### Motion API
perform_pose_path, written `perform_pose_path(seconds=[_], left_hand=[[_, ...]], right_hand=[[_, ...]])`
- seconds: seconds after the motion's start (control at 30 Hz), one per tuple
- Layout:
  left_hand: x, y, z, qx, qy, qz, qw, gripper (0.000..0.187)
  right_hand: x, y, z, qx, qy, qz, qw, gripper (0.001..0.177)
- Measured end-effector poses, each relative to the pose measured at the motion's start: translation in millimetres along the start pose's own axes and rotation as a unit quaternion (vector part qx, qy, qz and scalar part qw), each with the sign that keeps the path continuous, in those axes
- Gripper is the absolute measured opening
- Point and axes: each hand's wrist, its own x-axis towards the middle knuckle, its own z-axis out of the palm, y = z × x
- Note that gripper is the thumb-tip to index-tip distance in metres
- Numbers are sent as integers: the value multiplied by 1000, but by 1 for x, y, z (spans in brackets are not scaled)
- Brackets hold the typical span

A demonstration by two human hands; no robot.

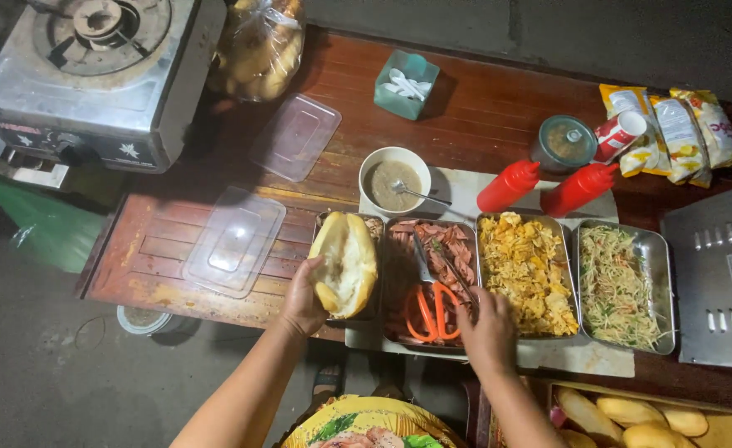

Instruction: The person prepares sandwiches by spreading sauce on sliced baguettes and adding various fillings including sliced meats, fried eggs, and shredded vegetables. They use tongs to place ingredients and scissors to cut the bread, then wrap the finished sandwiches in plastic bags.

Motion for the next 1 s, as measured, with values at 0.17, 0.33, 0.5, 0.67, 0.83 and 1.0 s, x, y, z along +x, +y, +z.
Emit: perform_pose_path(seconds=[0.17, 0.33, 0.5, 0.67, 0.83, 1.0], left_hand=[[-17, -5, 19, -102, 50, -1, 994, 49], [-10, -8, 10, -59, 29, -17, 998, 55], [-25, -12, 24, -92, 61, 3, 994, 55], [-30, -14, 34, -113, 56, 5, 992, 55], [-22, -17, 32, -111, 59, 18, 992, 58], [-23, -19, 43, -117, 66, 20, 991, 58]], right_hand=[[41, 67, 43, -72, -60, 37, 995, 62], [45, 55, 30, -116, -81, 24, 990, 65], [28, 10, 24, 10, 68, -85, 994, 40], [12, -18, -8, 69, 10, -102, 992, 44], [6, 5, 11, -54, -122, -107, 985, 71], [16, -2, 22, -62, -182, -61, 979, 86]])
